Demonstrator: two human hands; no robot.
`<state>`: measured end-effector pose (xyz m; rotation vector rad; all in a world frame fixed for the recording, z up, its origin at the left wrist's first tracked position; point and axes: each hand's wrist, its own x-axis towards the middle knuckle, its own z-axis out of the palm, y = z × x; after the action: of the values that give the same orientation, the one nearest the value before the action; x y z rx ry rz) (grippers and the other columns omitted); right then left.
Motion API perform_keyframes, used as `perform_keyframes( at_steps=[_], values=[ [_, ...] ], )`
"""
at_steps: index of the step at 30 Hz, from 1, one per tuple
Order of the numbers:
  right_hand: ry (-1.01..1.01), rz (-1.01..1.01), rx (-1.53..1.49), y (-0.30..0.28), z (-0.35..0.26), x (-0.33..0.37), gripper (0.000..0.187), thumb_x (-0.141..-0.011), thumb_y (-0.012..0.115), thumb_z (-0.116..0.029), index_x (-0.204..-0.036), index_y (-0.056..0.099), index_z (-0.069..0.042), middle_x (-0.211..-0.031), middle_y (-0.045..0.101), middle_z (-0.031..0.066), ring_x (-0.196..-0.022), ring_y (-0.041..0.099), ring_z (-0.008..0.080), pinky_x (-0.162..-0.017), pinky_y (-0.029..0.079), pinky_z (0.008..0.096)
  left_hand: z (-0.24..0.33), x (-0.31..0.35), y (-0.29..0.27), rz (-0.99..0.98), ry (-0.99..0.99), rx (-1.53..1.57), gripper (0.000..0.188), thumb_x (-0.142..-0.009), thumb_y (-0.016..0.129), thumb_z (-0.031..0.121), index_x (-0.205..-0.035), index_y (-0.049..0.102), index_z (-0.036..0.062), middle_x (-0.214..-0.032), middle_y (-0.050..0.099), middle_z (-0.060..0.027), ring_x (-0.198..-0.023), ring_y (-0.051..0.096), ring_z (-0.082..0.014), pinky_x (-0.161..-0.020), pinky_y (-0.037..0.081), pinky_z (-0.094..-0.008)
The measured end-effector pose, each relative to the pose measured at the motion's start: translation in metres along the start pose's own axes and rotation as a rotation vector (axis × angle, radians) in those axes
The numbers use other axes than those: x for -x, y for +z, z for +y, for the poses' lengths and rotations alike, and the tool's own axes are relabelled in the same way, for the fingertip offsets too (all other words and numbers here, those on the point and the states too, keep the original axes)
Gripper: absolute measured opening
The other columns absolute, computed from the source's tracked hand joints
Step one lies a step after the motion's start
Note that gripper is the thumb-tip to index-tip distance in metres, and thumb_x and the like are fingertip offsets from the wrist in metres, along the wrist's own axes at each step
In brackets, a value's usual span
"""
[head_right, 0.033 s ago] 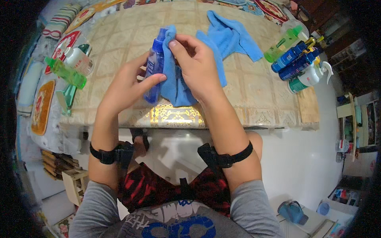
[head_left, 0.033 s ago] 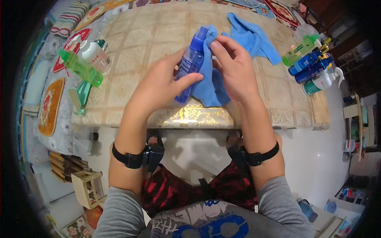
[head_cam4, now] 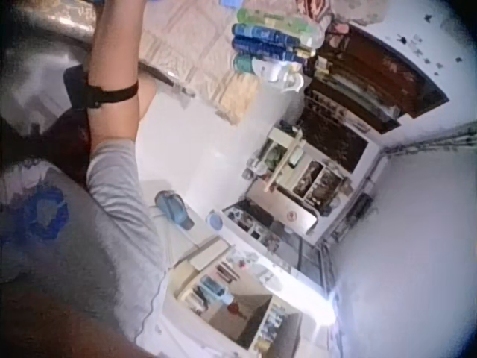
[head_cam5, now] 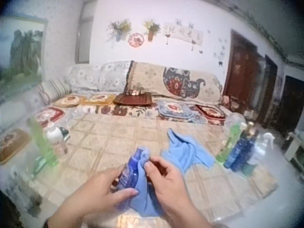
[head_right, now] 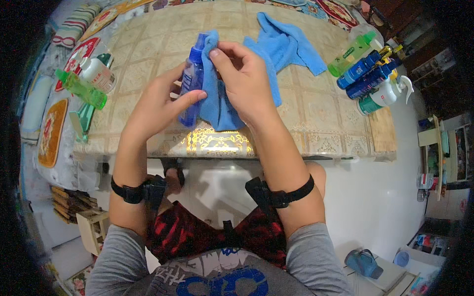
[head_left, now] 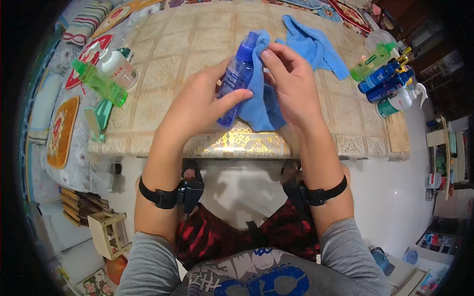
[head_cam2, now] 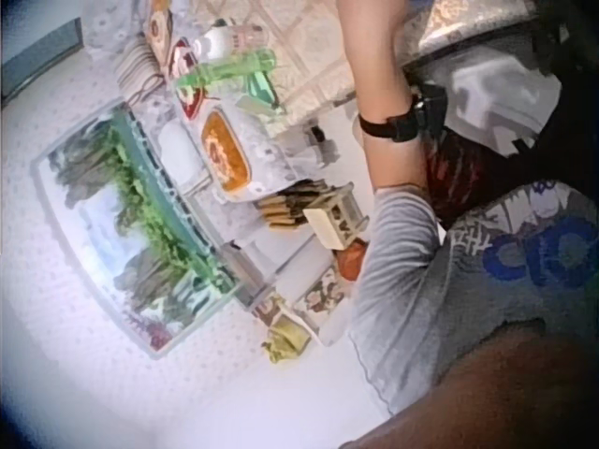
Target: Cleaning a blue spray bottle with a blue cloth.
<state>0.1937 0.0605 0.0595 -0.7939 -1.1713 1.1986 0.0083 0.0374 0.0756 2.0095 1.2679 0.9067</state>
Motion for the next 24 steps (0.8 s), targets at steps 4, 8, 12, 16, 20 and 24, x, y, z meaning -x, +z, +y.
perform_keyframes(
  at_steps=[4,8,12,16,20,24],
  values=[
    [-0.063,0.021,0.08,0.002,0.001,0.0,0.023,-0.097,0.07,-0.016,-0.108,0.071,0.003,-0.094,0.072,0.0032,-0.084,0.064,0.0085,-0.077,0.051,0.0247,-0.011,0.002,0.009,0.069,0.063,-0.093,0.066,-0.085,0.082,0.027,-0.136,0.056,-0.0063,-0.1,0.071,-0.0168,-0.08,0.068,-0.0197,-0.071,0.056,-0.033],
    [-0.135,0.022,0.14,-0.002,0.002,-0.002,0.023,-0.095,0.072,-0.016,-0.105,0.071,0.004,-0.093,0.073,0.0047,-0.083,0.065,0.0092,-0.076,0.052,0.0249,-0.01,0.004,0.016,0.182,0.14,-0.186,0.06,-0.084,0.082,0.028,-0.13,0.059,-0.0043,-0.091,0.071,-0.016,-0.076,0.068,-0.0212,-0.07,0.056,-0.0336],
    [-0.241,0.066,0.351,-0.001,-0.001,0.001,0.023,-0.091,0.075,-0.015,-0.1,0.072,0.006,-0.094,0.075,0.0102,-0.081,0.069,0.0129,-0.072,0.054,0.0272,-0.01,0.005,0.023,0.245,0.143,-0.23,0.057,-0.079,0.083,0.034,-0.116,0.061,-0.0047,-0.095,0.068,-0.0249,-0.089,0.065,-0.0434,-0.078,0.053,-0.0469],
    [-0.424,0.149,0.568,0.006,-0.002,0.007,0.021,-0.087,0.076,-0.012,-0.097,0.072,0.006,-0.092,0.074,0.0143,-0.076,0.073,0.0196,-0.065,0.057,0.03,-0.006,0.006,0.025,0.262,0.127,-0.27,0.058,-0.078,0.083,0.033,-0.115,0.062,-0.0065,-0.095,0.068,-0.0248,-0.09,0.066,-0.0431,-0.079,0.054,-0.0472],
    [-0.552,0.142,0.659,0.01,-0.002,0.007,0.018,-0.084,0.078,-0.01,-0.095,0.072,0.003,-0.089,0.072,0.0148,-0.074,0.073,0.0232,-0.063,0.058,0.0312,-0.007,0.009,0.024,0.287,0.119,-0.302,0.059,-0.078,0.083,0.032,-0.116,0.061,-0.0085,-0.096,0.068,-0.0252,-0.091,0.066,-0.043,-0.08,0.054,-0.0476],
    [-0.729,0.137,0.744,0.012,0.0,0.005,0.017,-0.081,0.079,-0.008,-0.093,0.072,0.002,-0.087,0.071,0.0149,-0.07,0.071,0.026,-0.062,0.058,0.0327,-0.004,0.009,0.023,0.277,0.102,-0.321,0.058,-0.078,0.083,0.029,-0.115,0.061,-0.0097,-0.097,0.068,-0.026,-0.092,0.067,-0.0432,-0.079,0.055,-0.0478]
  ],
)
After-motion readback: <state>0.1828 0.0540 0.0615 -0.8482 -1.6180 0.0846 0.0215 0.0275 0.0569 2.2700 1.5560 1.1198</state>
